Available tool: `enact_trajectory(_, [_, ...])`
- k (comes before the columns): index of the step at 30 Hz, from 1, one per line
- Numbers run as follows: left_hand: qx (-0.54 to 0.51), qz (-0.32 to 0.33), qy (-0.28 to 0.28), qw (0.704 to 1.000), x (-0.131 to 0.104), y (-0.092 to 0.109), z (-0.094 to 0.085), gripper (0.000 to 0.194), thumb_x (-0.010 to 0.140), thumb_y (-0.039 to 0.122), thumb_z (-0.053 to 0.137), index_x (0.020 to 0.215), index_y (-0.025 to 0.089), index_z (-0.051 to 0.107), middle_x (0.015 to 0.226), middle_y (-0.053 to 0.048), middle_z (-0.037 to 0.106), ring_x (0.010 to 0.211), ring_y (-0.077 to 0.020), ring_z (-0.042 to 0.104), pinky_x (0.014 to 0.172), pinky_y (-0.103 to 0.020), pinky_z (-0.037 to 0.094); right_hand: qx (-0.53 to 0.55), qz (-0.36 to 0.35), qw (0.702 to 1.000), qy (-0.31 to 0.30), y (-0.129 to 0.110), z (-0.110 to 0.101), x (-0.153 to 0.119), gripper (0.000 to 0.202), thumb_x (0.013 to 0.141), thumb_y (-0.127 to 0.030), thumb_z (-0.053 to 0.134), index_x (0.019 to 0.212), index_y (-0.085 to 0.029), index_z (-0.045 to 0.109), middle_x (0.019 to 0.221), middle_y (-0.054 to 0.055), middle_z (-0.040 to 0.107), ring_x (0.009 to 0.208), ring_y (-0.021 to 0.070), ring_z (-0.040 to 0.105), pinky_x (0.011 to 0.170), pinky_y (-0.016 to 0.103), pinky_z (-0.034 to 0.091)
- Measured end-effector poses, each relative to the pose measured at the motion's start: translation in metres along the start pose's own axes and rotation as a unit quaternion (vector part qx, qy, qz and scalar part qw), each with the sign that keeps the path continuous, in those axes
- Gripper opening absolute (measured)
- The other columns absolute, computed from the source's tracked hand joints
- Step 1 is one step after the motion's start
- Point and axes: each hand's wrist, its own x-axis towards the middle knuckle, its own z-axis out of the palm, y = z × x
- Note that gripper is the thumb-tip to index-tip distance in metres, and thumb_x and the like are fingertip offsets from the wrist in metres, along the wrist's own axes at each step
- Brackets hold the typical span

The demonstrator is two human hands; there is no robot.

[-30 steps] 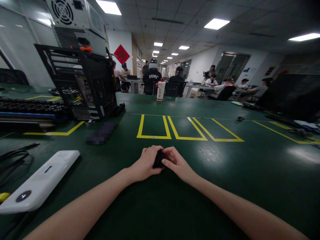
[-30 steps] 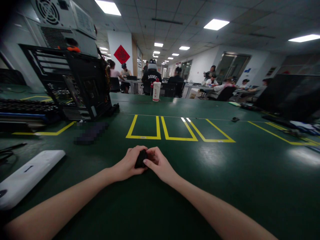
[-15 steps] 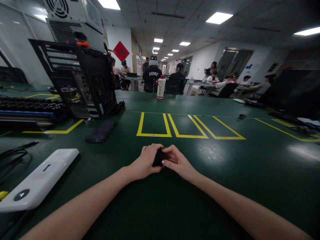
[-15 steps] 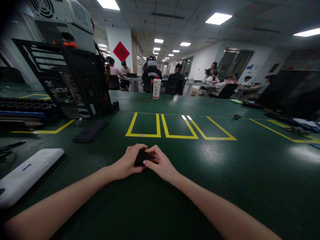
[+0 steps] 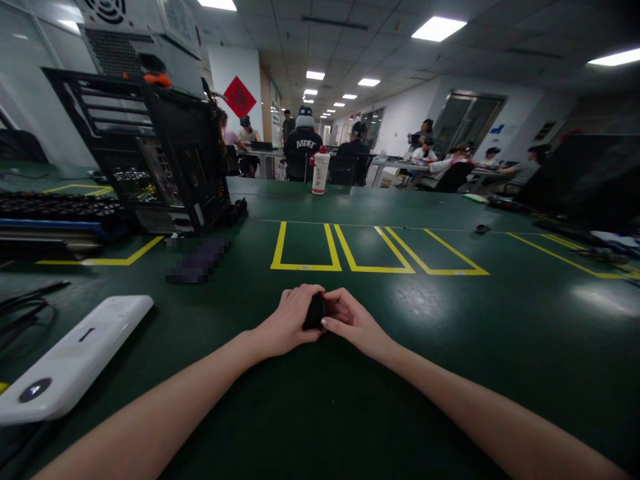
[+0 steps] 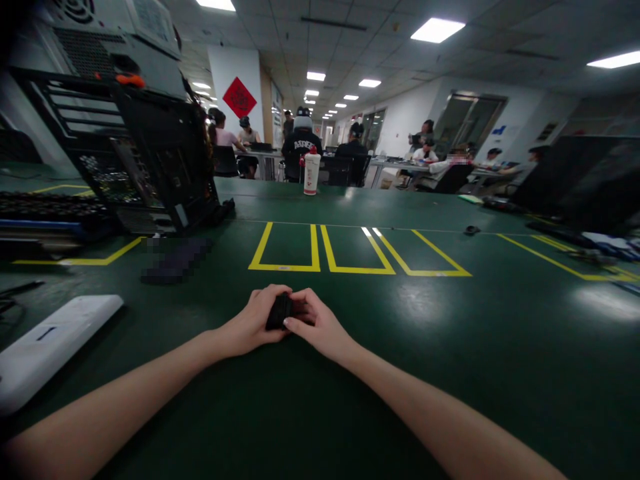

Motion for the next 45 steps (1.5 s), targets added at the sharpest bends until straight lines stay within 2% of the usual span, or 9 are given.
enact_trajectory(5, [0.004, -0.004, 0.000, 1.000, 0.001, 0.000, 0.000, 0.052, 0.076, 0.024, 0.060, 0.119, 0.022, 0.031, 0.111, -0.008, 0.046, 0.102, -0.0240, 0.047, 0.089, -0.041, 0.035, 0.013, 0.004, 1.000, 0.020, 0.004, 0.000, 0.001, 0.019, 0.080, -0.025, 0.056, 0.096, -0.022, 0.048, 0.096, 0.001, 0.053, 0.093, 0.0170, 0.058, 0.077, 0.033, 0.050])
enact_trajectory(12, [-0.006, 0.002, -0.005, 1.000, 0.001, 0.001, 0.000, 0.050, 0.077, 0.023, 0.059, 0.119, 0.023, 0.031, 0.113, -0.008, 0.046, 0.105, -0.0243, 0.046, 0.091, -0.042, 0.033, -0.011, 0.026, 0.999, 0.022, 0.001, 0.000, 0.000, 0.027, 0.080, -0.026, 0.054, 0.106, -0.022, 0.046, 0.106, 0.004, 0.052, 0.100, 0.0183, 0.054, 0.085, 0.037, 0.048])
enact_trajectory(17, [-0.008, -0.002, -0.004, 1.000, 0.000, 0.004, -0.002, 0.050, 0.076, 0.021, 0.059, 0.118, 0.023, 0.032, 0.110, -0.007, 0.047, 0.101, -0.0240, 0.048, 0.089, -0.042, 0.033, 0.021, 0.001, 1.000, -0.009, 0.000, -0.002, -0.001, 0.028, 0.076, -0.021, 0.060, 0.099, -0.022, 0.046, 0.104, 0.002, 0.053, 0.100, 0.0173, 0.054, 0.090, 0.038, 0.045])
enact_trajectory(23, [0.005, 0.008, 0.003, 1.000, 0.000, 0.000, 0.002, 0.049, 0.075, 0.020, 0.059, 0.116, 0.022, 0.034, 0.108, -0.006, 0.048, 0.098, -0.0232, 0.048, 0.087, -0.040, 0.034, 0.039, -0.003, 0.999, 0.010, 0.003, -0.001, 0.002, 0.018, 0.079, -0.026, 0.057, 0.094, -0.022, 0.046, 0.094, 0.000, 0.053, 0.093, 0.0154, 0.055, 0.080, 0.032, 0.047])
enact_trajectory(27, [0.009, 0.009, 0.026, 1.000, 0.001, -0.004, 0.007, 0.052, 0.072, 0.019, 0.062, 0.115, 0.022, 0.033, 0.107, -0.006, 0.048, 0.098, -0.0232, 0.048, 0.087, -0.040, 0.034, 0.020, 0.011, 0.999, 0.023, 0.003, 0.000, 0.003, 0.023, 0.079, -0.026, 0.057, 0.099, -0.022, 0.046, 0.101, 0.002, 0.053, 0.099, 0.0164, 0.053, 0.087, 0.035, 0.044])
enact_trajectory(30, [0.002, 0.008, 0.011, 1.000, 0.000, -0.002, 0.004, 0.051, 0.073, 0.019, 0.061, 0.116, 0.022, 0.033, 0.109, -0.006, 0.047, 0.100, -0.0232, 0.047, 0.088, -0.039, 0.035, 0.012, 0.017, 1.000, 0.013, 0.004, -0.002, 0.002, 0.024, 0.079, -0.025, 0.056, 0.101, -0.021, 0.047, 0.103, 0.003, 0.053, 0.100, 0.0173, 0.053, 0.089, 0.038, 0.044])
enact_trajectory(34, [0.000, 0.001, -0.006, 1.000, -0.001, 0.004, -0.002, 0.049, 0.074, 0.019, 0.059, 0.115, 0.023, 0.033, 0.109, -0.007, 0.047, 0.100, -0.0239, 0.048, 0.087, -0.041, 0.035, 0.035, -0.006, 0.999, -0.008, 0.004, -0.004, 0.000, 0.030, 0.073, -0.020, 0.063, 0.098, -0.022, 0.046, 0.104, 0.002, 0.052, 0.101, 0.0178, 0.054, 0.091, 0.038, 0.043])
enact_trajectory(39, [0.002, 0.005, 0.001, 1.000, 0.000, 0.005, -0.002, 0.049, 0.075, 0.020, 0.059, 0.116, 0.023, 0.033, 0.109, -0.006, 0.047, 0.099, -0.0237, 0.048, 0.087, -0.040, 0.035, 0.045, 0.010, 0.999, 0.003, 0.001, -0.002, 0.000, 0.022, 0.078, -0.023, 0.058, 0.096, -0.022, 0.046, 0.104, 0.002, 0.052, 0.099, 0.0175, 0.055, 0.085, 0.037, 0.048])
enact_trajectory(45, [0.000, 0.003, 0.002, 1.000, 0.000, 0.004, -0.002, 0.049, 0.075, 0.020, 0.059, 0.116, 0.023, 0.033, 0.110, -0.007, 0.047, 0.100, -0.0242, 0.048, 0.087, -0.041, 0.035, 0.017, 0.023, 1.000, 0.007, 0.000, -0.003, 0.001, 0.027, 0.078, -0.024, 0.058, 0.102, -0.021, 0.047, 0.106, 0.003, 0.053, 0.103, 0.0180, 0.053, 0.091, 0.039, 0.043])
